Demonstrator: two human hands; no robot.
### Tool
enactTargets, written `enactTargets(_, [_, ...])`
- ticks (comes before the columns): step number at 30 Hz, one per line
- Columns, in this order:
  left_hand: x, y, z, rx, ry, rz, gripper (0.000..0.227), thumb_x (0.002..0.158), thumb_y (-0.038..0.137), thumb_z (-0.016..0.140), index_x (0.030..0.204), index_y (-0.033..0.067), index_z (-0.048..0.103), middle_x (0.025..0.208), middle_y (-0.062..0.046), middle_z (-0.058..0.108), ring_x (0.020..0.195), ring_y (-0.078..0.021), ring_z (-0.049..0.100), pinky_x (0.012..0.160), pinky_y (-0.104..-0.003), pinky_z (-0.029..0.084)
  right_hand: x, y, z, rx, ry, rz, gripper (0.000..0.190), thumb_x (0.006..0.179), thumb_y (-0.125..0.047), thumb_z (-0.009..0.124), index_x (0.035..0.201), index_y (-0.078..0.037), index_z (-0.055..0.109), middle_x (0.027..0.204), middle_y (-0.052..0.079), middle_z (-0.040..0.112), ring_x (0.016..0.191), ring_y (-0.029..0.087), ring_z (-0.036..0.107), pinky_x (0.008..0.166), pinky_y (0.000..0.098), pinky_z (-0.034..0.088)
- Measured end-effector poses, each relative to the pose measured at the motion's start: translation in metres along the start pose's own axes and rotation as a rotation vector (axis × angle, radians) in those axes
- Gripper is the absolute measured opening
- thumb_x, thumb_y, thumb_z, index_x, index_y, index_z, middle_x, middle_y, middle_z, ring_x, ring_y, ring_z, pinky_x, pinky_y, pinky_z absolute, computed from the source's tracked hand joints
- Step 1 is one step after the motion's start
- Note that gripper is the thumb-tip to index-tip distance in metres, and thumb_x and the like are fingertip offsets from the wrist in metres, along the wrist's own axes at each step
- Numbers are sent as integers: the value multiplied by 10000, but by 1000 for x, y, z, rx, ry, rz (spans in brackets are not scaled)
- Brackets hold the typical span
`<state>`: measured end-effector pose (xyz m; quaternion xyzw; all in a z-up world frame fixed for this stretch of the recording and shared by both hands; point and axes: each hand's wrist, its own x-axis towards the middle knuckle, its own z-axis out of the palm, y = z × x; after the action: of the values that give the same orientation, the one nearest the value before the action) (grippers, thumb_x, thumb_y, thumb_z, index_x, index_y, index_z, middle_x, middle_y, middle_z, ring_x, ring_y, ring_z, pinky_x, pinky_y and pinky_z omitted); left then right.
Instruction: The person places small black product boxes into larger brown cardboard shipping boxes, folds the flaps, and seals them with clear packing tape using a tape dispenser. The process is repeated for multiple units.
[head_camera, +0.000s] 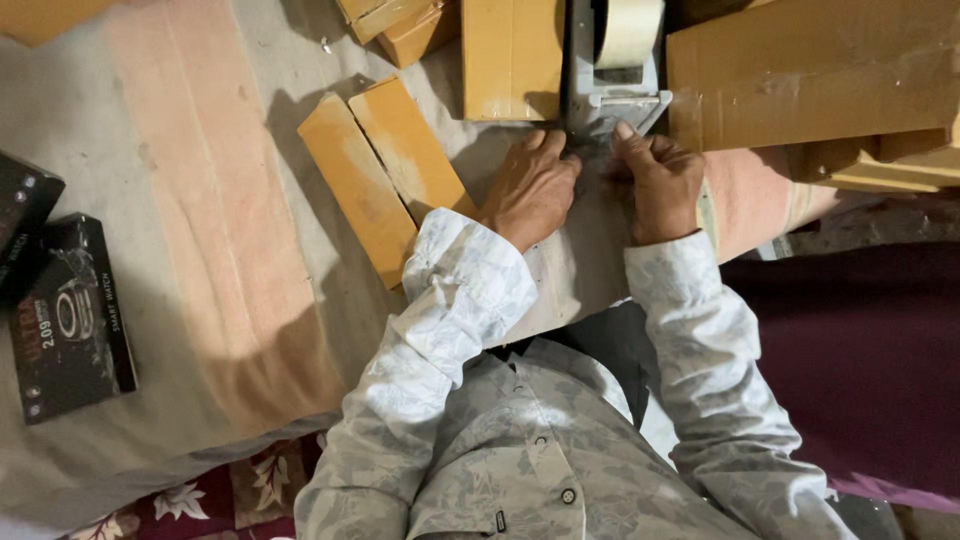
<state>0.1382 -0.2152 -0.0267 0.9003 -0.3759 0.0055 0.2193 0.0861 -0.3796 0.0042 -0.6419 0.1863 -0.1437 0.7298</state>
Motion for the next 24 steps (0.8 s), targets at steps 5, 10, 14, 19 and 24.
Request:
enactTargets(5, [-7,1,-12,-145,131,-27,338,847,195,720,1079,-50,694,1169,-190,667,1111,-352,600,941,-439,481,5,21,4,-281,3,75,189,929,-163,739,838,2,738,692,76,698,558,154,656,513,293,546])
enactTargets(10, [-43,10,-58,-158,81,-83,379,989,239,702,1284,6,655,1283,-146,658,1260,-318,586,1124,-443,462,-12,-5,-4,-342,-98,102,315,978,-230,734,774,1,671,686,70,663,547,137,611,513,280,493])
enactTargets(14, [-96,-2,-90,159,395,-486,953,639,545,819,1376,-13,583,1474,-284,448,1388,-489,373,1079,-678,295,-47,-11,-11,-139,-319,117,280,1049,-213,681,849,-22,641,783,95,685,597,150,593,555,284,481])
enactTargets(19, [-153,-23,-89,20,476,-501,945,805,488,782,1452,-134,484,1555,-337,398,1477,-454,339,1148,-565,359,-75,-22,28,-8,-641,119,247,1086,-239,536,985,-38,637,892,77,697,732,158,667,605,293,533])
enactTargets(24, [-186,-41,-88,-112,379,-384,805,950,494,761,1406,-124,520,1505,-272,502,1418,-425,431,1176,-532,392,-84,-34,86,-65,-811,53,271,1108,-247,511,1004,-29,635,898,86,693,762,166,666,635,299,532])
